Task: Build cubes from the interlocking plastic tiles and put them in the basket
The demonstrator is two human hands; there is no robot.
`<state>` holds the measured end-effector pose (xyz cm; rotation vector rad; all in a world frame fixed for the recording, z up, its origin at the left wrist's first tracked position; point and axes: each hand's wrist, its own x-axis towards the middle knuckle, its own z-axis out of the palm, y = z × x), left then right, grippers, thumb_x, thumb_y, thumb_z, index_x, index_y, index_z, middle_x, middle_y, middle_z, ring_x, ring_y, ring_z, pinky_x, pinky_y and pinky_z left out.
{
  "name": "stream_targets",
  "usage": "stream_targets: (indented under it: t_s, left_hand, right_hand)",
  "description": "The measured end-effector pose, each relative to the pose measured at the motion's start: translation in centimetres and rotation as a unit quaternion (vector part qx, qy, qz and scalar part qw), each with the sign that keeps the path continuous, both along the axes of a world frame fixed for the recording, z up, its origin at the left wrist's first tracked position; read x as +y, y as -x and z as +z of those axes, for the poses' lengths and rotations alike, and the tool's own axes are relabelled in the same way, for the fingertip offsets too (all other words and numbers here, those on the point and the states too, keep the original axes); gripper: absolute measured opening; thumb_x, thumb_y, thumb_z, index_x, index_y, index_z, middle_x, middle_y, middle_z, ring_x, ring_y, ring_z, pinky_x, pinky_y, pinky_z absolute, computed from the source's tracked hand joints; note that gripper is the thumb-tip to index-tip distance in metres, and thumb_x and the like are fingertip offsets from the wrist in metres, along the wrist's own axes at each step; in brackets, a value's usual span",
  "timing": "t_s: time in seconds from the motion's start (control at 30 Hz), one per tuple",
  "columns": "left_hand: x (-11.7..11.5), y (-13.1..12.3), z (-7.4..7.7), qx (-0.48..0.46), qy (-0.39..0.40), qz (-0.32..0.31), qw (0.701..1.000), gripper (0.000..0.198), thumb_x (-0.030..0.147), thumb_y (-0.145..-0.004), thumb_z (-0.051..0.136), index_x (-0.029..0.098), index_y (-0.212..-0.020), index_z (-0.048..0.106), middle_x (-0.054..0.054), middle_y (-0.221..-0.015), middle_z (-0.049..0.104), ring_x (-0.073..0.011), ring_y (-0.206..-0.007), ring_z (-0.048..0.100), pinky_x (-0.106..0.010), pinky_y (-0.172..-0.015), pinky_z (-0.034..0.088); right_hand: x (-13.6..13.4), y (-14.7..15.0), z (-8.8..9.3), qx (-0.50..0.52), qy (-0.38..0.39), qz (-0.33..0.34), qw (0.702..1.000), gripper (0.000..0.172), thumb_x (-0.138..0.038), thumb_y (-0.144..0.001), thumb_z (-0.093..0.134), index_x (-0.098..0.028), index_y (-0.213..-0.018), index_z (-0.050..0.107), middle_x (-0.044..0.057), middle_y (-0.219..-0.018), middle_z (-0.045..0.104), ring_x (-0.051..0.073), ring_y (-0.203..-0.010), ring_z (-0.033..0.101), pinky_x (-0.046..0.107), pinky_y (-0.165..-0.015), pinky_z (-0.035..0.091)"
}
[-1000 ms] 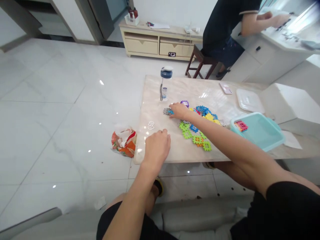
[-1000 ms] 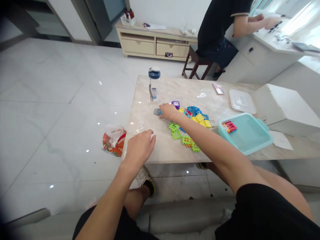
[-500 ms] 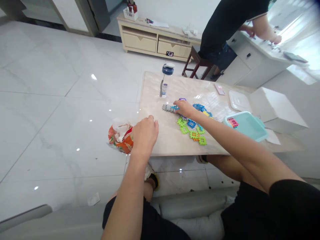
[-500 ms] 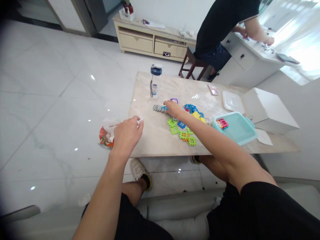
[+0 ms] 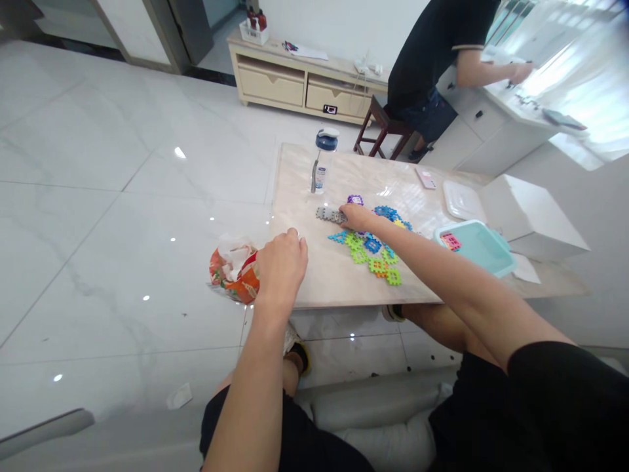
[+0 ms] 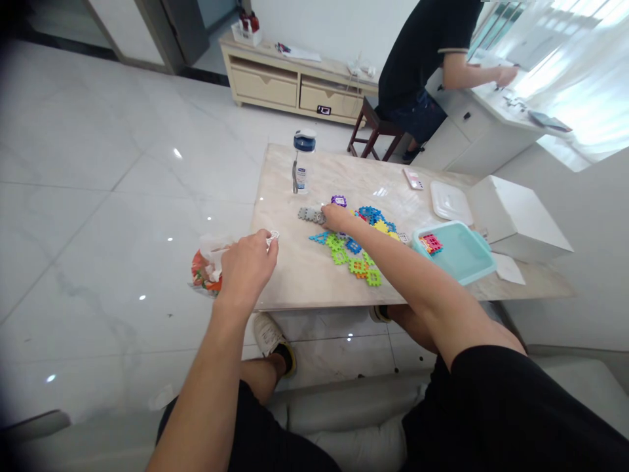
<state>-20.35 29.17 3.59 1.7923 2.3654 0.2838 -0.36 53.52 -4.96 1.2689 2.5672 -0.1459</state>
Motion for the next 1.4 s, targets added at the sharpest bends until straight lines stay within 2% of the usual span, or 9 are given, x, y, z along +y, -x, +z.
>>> stream_targets:
  t_s: [0.2, 0.33, 0.53, 0.67, 0.73, 0.83, 1.03, 1.23, 1.4]
  left_hand:
    - [-0.1, -0.4, 0.2, -0.016, -0.007, 0.002, 1.000, 0.040, 0.037, -0.114, 0.040, 0.019, -0.132, 0.071, -0.018, -0.111, 0.081, -0.0358, -0.104, 0.079, -0.043, -0.091, 0.056]
    - [-0.1, -0.6, 0.2, -0.006, -0.009, -0.003, 1.000, 0.040, 0.036, -0.114, 0.039, 0.019, -0.131, 0.071, -0.017, -0.111, 0.081, -0.0362, -0.103, 0.079, -0.043, -0.088, 0.056]
    - [-0.1, -0.6, 0.2, 0.002, -0.005, -0.009, 1.000, 0.041, 0.036, -0.114, 0.039, 0.019, -0.132, 0.071, -0.017, -0.112, 0.081, -0.0365, -0.102, 0.079, -0.043, -0.085, 0.056]
    - [0.1, -0.7, 0.3, -0.002, 0.003, -0.009, 1.000, 0.040, 0.036, -0.114, 0.039, 0.019, -0.134, 0.070, -0.017, -0.113, 0.081, -0.0355, -0.103, 0.079, -0.042, -0.087, 0.056]
    - [0.2, -0.7, 0.3, 0.000, 0.004, -0.009, 1.000, 0.040, 0.036, -0.114, 0.039, 0.020, -0.133, 0.070, -0.016, -0.113, 0.081, -0.0355, -0.103, 0.079, -0.042, -0.086, 0.056]
    - [0.4, -0.7, 0.3, 0.004, 0.001, -0.009, 1.000, 0.040, 0.037, -0.114, 0.039, 0.020, -0.132, 0.070, -0.016, -0.112, 0.081, -0.0355, -0.102, 0.079, -0.041, -0.084, 0.056]
    - [0.4, -1.0, 0.1, -0.006, 0.007, -0.011, 1.000, 0.042, 0.038, -0.114, 0.038, 0.019, -0.134, 0.070, -0.018, -0.115, 0.080, -0.0349, -0.105, 0.078, -0.042, -0.090, 0.055]
    - [0.7, -1.3, 0.3, -0.083, -0.023, 0.014, 0.996, 0.036, 0.037, -0.112, 0.046, 0.021, -0.130, 0.073, -0.014, -0.116, 0.082, -0.0341, -0.110, 0.077, -0.042, -0.095, 0.055]
    - [1.9, -1.8, -0.2, -0.294, -0.107, 0.027, 0.949, 0.035, 0.041, -0.109, 0.055, 0.019, -0.131, 0.071, -0.011, -0.120, 0.083, -0.0253, -0.102, 0.079, -0.038, -0.095, 0.058]
  right_hand:
    - [0.7, -0.7, 1.0, 0.004, -0.010, 0.017, 1.000, 0.046, -0.033, -0.094, 0.083, -0.008, -0.132, 0.075, 0.022, -0.133, 0.077, 0.033, -0.125, 0.071, 0.036, -0.109, 0.051]
    - [1.2, 0.3, 1.6, 0.032, -0.019, 0.027, 0.999, 0.048, -0.035, -0.097, 0.079, -0.009, -0.137, 0.073, 0.020, -0.135, 0.076, 0.032, -0.126, 0.070, 0.036, -0.111, 0.050]
    - [1.3, 2.7, 0.6, 0.065, -0.009, 0.036, 0.997, 0.049, -0.037, -0.100, 0.078, -0.009, -0.140, 0.072, 0.020, -0.139, 0.076, 0.031, -0.128, 0.071, 0.034, -0.111, 0.050]
    - [1.5, 3.3, -0.4, 0.071, -0.003, 0.037, 0.997, 0.061, -0.037, -0.093, 0.086, -0.007, -0.144, 0.070, 0.022, -0.143, 0.074, 0.034, -0.133, 0.069, 0.036, -0.114, 0.050]
    - [1.5, 3.3, -0.7, 0.074, -0.003, 0.040, 0.996, 0.058, -0.035, -0.094, 0.085, -0.008, -0.143, 0.071, 0.021, -0.142, 0.074, 0.034, -0.134, 0.069, 0.036, -0.115, 0.049]
    - [1.6, 3.3, -0.8, 0.081, -0.005, 0.044, 0.996, 0.051, -0.033, -0.096, 0.082, -0.008, -0.140, 0.074, 0.021, -0.141, 0.075, 0.034, -0.133, 0.070, 0.036, -0.116, 0.048]
    - [1.4, 2.6, -0.4, 0.109, -0.001, 0.042, 0.993, 0.056, -0.031, -0.094, 0.084, -0.008, -0.143, 0.072, 0.019, -0.139, 0.077, 0.032, -0.128, 0.072, 0.035, -0.113, 0.049]
    - [0.7, 1.8, 1.7, 0.243, -0.015, -0.020, 0.970, 0.053, -0.031, -0.091, 0.086, -0.007, -0.138, 0.076, 0.016, -0.134, 0.080, 0.030, -0.122, 0.074, 0.036, -0.112, 0.051]
    - [-2.3, 0.4, 6.0, 0.318, -0.008, 0.046, 0.947, 0.055, -0.034, -0.092, 0.086, -0.012, -0.141, 0.075, 0.014, -0.133, 0.079, 0.029, -0.120, 0.072, 0.039, -0.110, 0.053]
